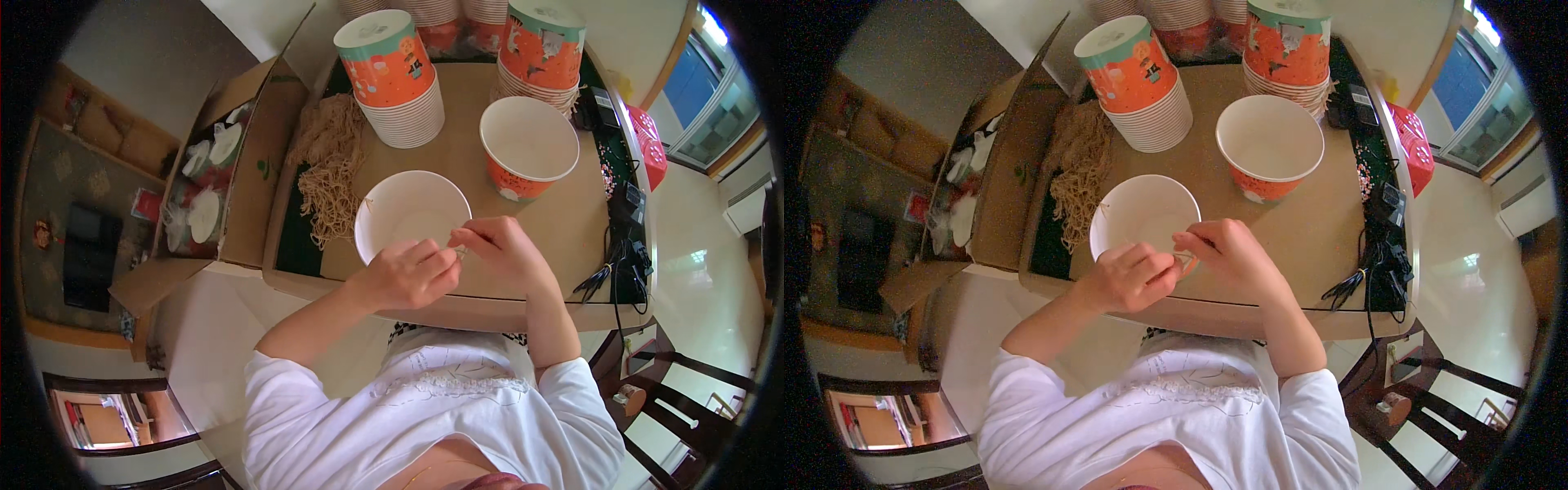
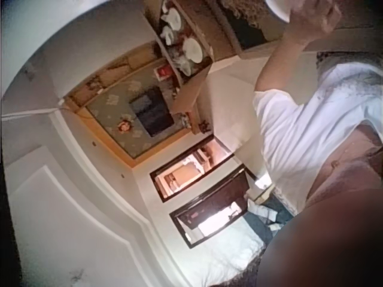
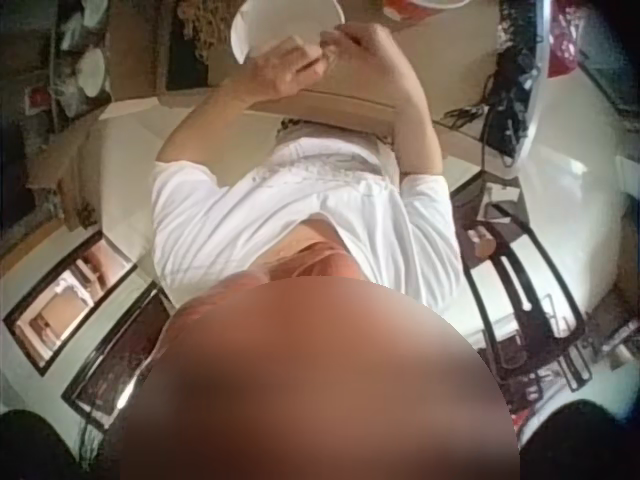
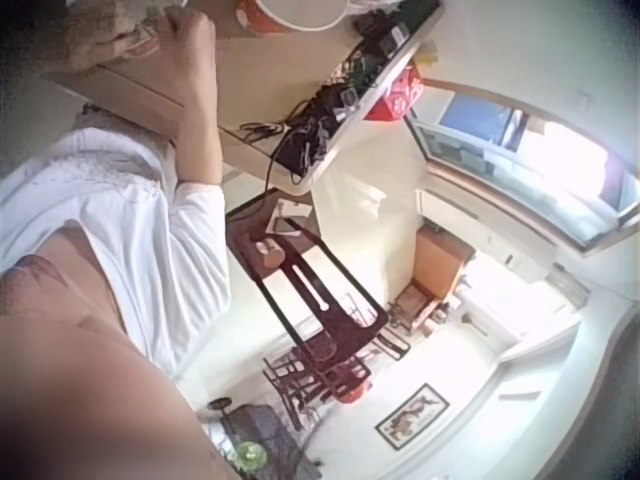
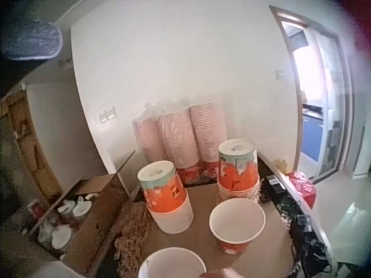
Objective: Tying thin decorative strings through pre-punched holes in paper cups for product assembly.
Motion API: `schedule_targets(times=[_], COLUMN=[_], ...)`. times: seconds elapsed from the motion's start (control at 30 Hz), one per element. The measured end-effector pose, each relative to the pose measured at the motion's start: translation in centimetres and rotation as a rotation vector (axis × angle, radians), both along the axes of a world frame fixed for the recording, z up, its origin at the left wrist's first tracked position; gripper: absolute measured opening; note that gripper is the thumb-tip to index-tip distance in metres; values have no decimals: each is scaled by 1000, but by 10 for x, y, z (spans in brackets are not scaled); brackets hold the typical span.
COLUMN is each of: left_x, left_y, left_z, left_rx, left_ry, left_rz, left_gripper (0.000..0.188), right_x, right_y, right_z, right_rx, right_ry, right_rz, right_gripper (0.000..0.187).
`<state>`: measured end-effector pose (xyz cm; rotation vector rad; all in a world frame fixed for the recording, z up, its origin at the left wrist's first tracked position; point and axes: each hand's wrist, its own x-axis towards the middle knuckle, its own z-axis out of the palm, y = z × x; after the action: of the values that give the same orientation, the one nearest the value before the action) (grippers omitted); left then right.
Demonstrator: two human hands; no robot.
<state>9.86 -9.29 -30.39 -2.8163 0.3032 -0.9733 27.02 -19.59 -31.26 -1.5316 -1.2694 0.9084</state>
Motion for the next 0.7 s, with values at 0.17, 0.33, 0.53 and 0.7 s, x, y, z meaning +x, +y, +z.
schedule_targets(times=[0.17,0.33,0.53,0.7], left_x=[4,5,4,2], left_y=[3,5,5,8], left_z=[0,0,-4,-1], left_rx=[124,99,59,20], left_ry=[-21,-15,-51,-37], left_rz=[-110,-112,-32,20], left_gripper=[10,10,17,17], right_x=[6,10,7,3], right_y=[8,10,5,4], right_z=[16,2,-14,-18], right_rx=[-105,4,24,147], right_ry=[-36,119,360,362], right_rz=[170,288,117,-60], right_gripper=[24,17,11,11])
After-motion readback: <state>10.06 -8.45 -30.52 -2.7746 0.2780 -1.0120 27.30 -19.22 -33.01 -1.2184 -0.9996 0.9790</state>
